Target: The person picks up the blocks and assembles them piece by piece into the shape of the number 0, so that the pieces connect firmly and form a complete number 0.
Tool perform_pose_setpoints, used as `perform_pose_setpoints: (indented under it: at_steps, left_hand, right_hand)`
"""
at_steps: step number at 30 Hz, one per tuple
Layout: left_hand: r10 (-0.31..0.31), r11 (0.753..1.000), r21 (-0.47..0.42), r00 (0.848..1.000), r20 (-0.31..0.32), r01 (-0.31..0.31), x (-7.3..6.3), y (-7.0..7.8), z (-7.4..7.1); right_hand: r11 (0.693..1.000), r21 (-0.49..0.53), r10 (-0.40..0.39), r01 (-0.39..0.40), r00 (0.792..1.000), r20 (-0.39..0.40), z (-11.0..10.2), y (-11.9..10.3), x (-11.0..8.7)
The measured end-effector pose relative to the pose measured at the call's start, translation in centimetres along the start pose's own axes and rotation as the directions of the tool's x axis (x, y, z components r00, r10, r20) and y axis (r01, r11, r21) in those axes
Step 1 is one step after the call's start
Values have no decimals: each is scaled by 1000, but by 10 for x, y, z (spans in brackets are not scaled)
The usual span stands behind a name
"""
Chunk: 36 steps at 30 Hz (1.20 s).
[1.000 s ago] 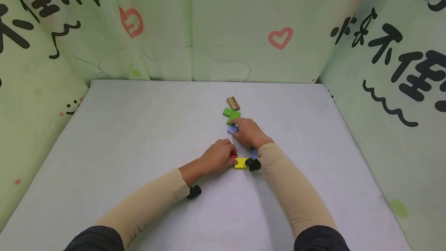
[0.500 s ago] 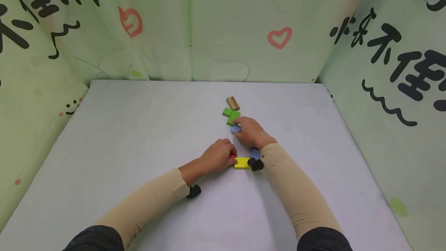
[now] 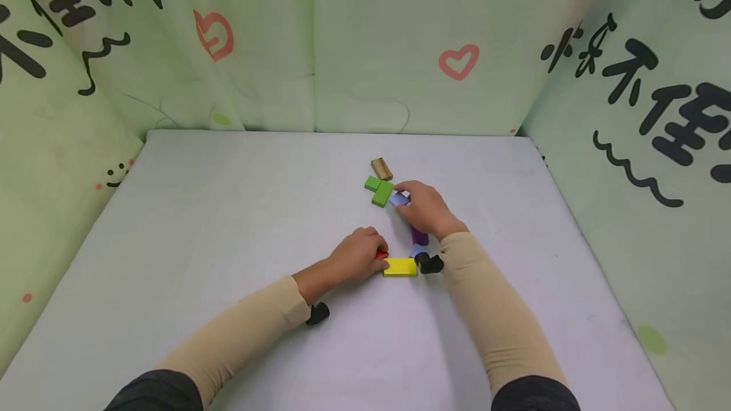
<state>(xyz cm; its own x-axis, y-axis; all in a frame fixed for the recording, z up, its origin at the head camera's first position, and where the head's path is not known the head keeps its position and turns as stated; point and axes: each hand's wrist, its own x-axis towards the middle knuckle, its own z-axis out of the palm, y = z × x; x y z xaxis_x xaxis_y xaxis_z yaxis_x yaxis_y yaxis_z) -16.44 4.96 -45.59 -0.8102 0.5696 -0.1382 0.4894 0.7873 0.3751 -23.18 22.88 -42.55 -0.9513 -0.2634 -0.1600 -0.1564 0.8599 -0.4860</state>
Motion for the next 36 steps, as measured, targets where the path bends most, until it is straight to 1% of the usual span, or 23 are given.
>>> perform_pose_setpoints:
  at_steps: [11,18,24,31,36]
  left_hand:
    - [-10,1000,-3,1000,8,10,-1,2,-3]
    - [-7,1000,-1,1000,-2,7,0,1,0]
    - [-1,1000,4,1000,-8,1,0,0,1]
    - [2,1000,1,1000,-5,-2,0,-1,2]
    - [-3,1000,2,1000,3,3,0,0,0]
  right_hand:
    - [1000,13,8,-7,1000,-5,-3,12,1]
    - [998,19,52,-52,999,-3,-1,19,0]
    - [997,31,73,-72,997,-7,1,21,-1]
    - [994,38,105,-104,995,0,2,25,0]
    - [992,49,116,-116,993,5,3,29,0]
